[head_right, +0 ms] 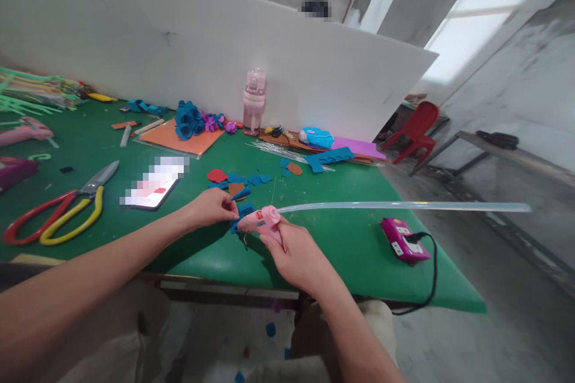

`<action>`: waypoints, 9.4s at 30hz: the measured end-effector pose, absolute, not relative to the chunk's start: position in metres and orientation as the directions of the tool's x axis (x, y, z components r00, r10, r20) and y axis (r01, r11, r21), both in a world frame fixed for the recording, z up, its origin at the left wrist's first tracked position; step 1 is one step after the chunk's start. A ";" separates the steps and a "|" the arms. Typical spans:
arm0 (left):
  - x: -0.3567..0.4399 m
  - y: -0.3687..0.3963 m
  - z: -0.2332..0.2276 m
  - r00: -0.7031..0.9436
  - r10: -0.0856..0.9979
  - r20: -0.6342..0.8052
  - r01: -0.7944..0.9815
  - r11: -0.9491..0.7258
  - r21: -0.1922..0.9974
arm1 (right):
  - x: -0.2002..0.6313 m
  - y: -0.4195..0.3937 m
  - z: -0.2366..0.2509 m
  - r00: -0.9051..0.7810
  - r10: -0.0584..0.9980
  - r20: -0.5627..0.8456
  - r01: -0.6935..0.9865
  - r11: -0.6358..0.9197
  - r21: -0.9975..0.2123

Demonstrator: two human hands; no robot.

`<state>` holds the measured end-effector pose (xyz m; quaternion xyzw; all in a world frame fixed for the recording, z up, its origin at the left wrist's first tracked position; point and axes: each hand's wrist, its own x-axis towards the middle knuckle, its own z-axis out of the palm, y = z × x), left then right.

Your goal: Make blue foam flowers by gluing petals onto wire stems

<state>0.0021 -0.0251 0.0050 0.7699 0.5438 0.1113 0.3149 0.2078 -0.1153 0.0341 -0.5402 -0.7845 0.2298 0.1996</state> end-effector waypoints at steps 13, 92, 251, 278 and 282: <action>0.002 -0.025 0.006 0.384 0.908 -0.167 0.767 -0.212 0.606 | 0.208 -0.115 0.033 -0.355 0.934 0.050 0.752 0.316 -0.579; 0.002 -0.024 0.003 0.387 0.908 -0.161 0.753 -0.210 0.623 | 0.215 -0.114 0.031 -0.269 0.962 0.043 0.802 0.248 -0.543; 0.037 -0.112 0.026 0.327 0.938 0.110 -0.275 -0.017 0.961 | 0.174 -0.129 0.052 0.245 0.868 0.433 0.235 0.380 -0.895; 0.032 -0.114 0.033 0.300 0.870 0.392 -0.061 -0.393 0.918 | 0.181 -0.136 0.058 0.159 0.863 0.480 0.120 0.466 -0.877; 0.032 -0.115 0.034 0.293 0.860 0.418 -0.042 -0.425 0.904 | 0.184 -0.136 0.060 0.150 0.859 0.490 0.102 0.480 -0.872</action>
